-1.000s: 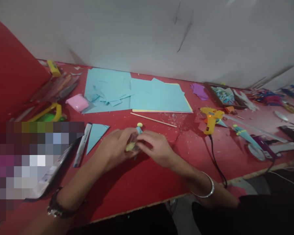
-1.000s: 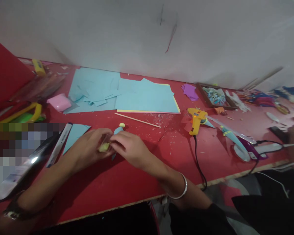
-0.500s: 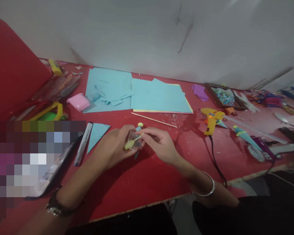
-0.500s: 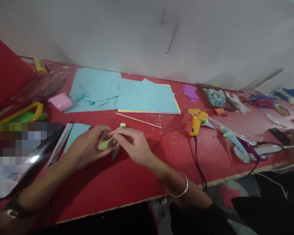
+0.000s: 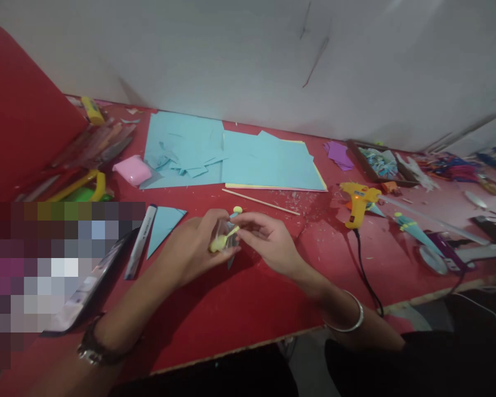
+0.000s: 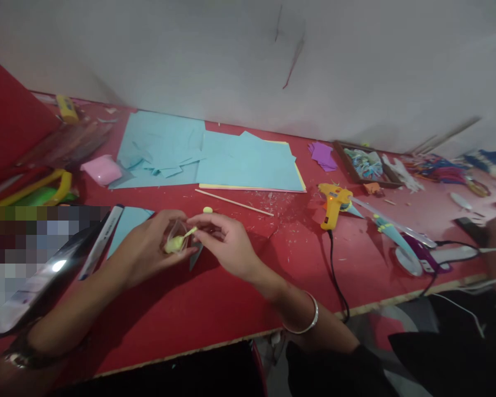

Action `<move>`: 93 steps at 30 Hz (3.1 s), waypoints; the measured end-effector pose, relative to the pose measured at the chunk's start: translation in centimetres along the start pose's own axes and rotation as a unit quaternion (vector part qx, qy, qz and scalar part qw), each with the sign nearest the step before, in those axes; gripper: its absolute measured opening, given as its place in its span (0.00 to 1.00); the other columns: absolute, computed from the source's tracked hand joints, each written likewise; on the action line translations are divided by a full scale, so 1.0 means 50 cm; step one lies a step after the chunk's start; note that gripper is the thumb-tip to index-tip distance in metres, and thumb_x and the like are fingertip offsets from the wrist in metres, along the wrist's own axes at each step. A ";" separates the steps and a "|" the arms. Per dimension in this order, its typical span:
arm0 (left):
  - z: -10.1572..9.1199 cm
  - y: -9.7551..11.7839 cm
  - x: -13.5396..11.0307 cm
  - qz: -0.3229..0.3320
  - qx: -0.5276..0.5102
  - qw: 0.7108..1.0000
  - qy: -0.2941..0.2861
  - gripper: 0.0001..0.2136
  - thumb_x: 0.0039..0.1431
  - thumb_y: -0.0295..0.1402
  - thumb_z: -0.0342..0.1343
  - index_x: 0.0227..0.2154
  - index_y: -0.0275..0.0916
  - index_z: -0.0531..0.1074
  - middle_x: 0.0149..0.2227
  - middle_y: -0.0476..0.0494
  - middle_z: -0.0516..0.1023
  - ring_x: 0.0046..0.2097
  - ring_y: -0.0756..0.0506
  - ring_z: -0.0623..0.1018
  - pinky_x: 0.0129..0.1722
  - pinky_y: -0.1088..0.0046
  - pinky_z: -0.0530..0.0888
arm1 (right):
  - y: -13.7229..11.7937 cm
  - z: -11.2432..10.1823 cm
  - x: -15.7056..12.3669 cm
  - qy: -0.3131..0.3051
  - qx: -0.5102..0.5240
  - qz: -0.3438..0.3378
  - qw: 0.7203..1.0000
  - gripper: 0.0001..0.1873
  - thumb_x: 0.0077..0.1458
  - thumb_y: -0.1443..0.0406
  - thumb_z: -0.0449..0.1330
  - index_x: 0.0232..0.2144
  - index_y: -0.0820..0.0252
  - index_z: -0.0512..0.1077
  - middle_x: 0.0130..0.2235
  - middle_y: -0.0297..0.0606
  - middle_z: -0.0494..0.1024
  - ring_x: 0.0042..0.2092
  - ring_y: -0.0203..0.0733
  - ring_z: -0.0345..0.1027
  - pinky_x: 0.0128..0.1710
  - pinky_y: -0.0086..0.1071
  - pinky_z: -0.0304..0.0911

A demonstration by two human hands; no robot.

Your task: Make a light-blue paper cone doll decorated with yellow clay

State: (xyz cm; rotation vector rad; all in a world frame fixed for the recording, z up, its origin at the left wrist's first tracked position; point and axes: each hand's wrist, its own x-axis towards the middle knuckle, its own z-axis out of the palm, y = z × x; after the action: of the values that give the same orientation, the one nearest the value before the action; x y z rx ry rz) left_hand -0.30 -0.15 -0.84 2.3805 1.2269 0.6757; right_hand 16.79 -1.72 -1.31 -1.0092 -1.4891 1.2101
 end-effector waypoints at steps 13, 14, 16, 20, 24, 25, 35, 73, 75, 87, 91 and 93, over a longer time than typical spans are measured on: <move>0.001 0.002 0.003 -0.015 -0.009 1.000 -0.011 0.15 0.50 0.39 0.54 0.39 0.39 0.60 0.30 0.46 0.76 0.29 0.45 0.75 0.26 0.74 0.66 | -0.003 0.002 -0.004 0.029 0.006 0.020 0.999 0.04 0.45 0.66 0.62 0.27 0.59 0.70 0.28 0.32 0.74 0.31 0.32 0.70 0.32 0.27 0.67; 0.001 0.002 0.004 -0.015 -0.008 1.000 -0.011 0.15 0.50 0.39 0.54 0.39 0.39 0.60 0.30 0.46 0.76 0.29 0.45 0.75 0.26 0.74 0.66 | -0.004 0.002 -0.003 0.027 0.011 0.020 0.999 0.04 0.46 0.66 0.61 0.28 0.59 0.69 0.28 0.32 0.74 0.30 0.32 0.70 0.31 0.28 0.67; 0.001 0.002 0.003 -0.015 -0.009 1.000 -0.008 0.15 0.50 0.40 0.53 0.38 0.39 0.60 0.30 0.45 0.76 0.29 0.45 0.75 0.25 0.73 0.66 | -0.006 0.000 -0.003 0.024 0.019 0.021 0.999 0.04 0.48 0.65 0.59 0.29 0.58 0.69 0.29 0.32 0.74 0.29 0.31 0.69 0.31 0.28 0.68; 0.002 0.000 0.002 -0.009 -0.010 1.000 -0.007 0.16 0.51 0.41 0.53 0.39 0.38 0.60 0.30 0.44 0.76 0.30 0.44 0.76 0.26 0.73 0.66 | -0.015 -0.002 -0.003 0.026 -0.003 0.021 0.999 0.05 0.52 0.64 0.55 0.27 0.59 0.68 0.26 0.31 0.72 0.26 0.30 0.68 0.28 0.26 0.66; 0.000 0.002 0.002 -0.008 -0.005 1.000 -0.004 0.16 0.51 0.41 0.53 0.39 0.38 0.60 0.30 0.45 0.76 0.29 0.45 0.75 0.26 0.73 0.65 | -0.013 -0.001 -0.004 0.037 -0.011 0.008 0.999 0.05 0.48 0.64 0.60 0.25 0.59 0.68 0.26 0.30 0.72 0.28 0.30 0.67 0.29 0.26 0.65; 0.000 0.003 0.002 -0.008 -0.004 1.000 -0.004 0.16 0.51 0.40 0.53 0.39 0.39 0.60 0.30 0.46 0.76 0.29 0.46 0.75 0.26 0.74 0.65 | -0.010 0.000 -0.004 0.040 -0.008 0.006 0.999 0.05 0.46 0.64 0.61 0.26 0.59 0.68 0.27 0.31 0.72 0.29 0.30 0.67 0.29 0.26 0.66; -0.009 -0.002 0.004 -0.056 0.021 0.998 0.006 0.16 0.50 0.42 0.52 0.39 0.40 0.60 0.31 0.46 0.76 0.28 0.46 0.74 0.24 0.74 0.64 | -0.020 -0.004 -0.001 0.038 0.025 0.020 0.999 0.08 0.53 0.64 0.55 0.25 0.61 0.70 0.24 0.31 0.73 0.24 0.29 0.68 0.26 0.26 0.65; -0.011 0.012 -0.001 0.033 -0.030 0.992 0.118 0.09 0.58 0.37 0.50 0.32 0.41 0.73 0.32 0.49 0.77 0.35 0.50 0.74 0.37 0.72 0.70 | -0.010 -0.001 -0.003 -0.059 -0.159 -0.035 0.985 0.07 0.53 0.68 0.55 0.32 0.61 0.73 0.28 0.34 0.74 0.31 0.33 0.68 0.32 0.27 0.64; -0.013 0.014 -0.001 0.017 -0.034 0.992 0.123 0.08 0.58 0.36 0.51 0.30 0.41 0.74 0.31 0.51 0.76 0.34 0.50 0.74 0.36 0.72 0.70 | -0.007 0.000 -0.004 -0.061 -0.137 -0.014 0.989 0.07 0.53 0.67 0.54 0.31 0.61 0.73 0.28 0.34 0.73 0.30 0.33 0.68 0.31 0.28 0.65; -0.015 0.029 0.009 -0.149 -0.219 0.961 0.076 0.12 0.55 0.37 0.49 0.22 0.40 0.74 0.26 0.49 0.78 0.31 0.47 0.74 0.36 0.69 0.70 | -0.010 -0.003 -0.003 0.071 -0.122 -0.041 0.989 0.04 0.50 0.64 0.60 0.27 0.58 0.69 0.26 0.31 0.74 0.26 0.31 0.67 0.25 0.26 0.64; -0.012 0.027 0.009 -0.156 -0.258 0.952 0.051 0.15 0.56 0.40 0.46 0.21 0.40 0.73 0.24 0.49 0.76 0.28 0.48 0.71 0.34 0.69 0.69 | -0.020 -0.006 -0.007 0.082 -0.216 -0.167 0.958 0.03 0.52 0.66 0.58 0.28 0.56 0.72 0.27 0.32 0.75 0.29 0.33 0.67 0.28 0.29 0.64; -0.010 0.026 0.008 -0.172 -0.286 0.942 0.033 0.17 0.57 0.41 0.46 0.21 0.39 0.73 0.21 0.49 0.72 0.26 0.49 0.69 0.30 0.71 0.68 | -0.021 -0.008 -0.009 0.074 -0.245 -0.240 0.936 0.05 0.54 0.68 0.57 0.30 0.55 0.73 0.28 0.33 0.75 0.30 0.34 0.68 0.31 0.30 0.65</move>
State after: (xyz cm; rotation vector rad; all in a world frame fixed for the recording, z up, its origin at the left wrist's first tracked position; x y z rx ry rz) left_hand 0.44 -0.49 0.36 1.6355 1.2226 0.8592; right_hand 17.25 -2.26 -0.32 -0.9445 -1.8226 0.4126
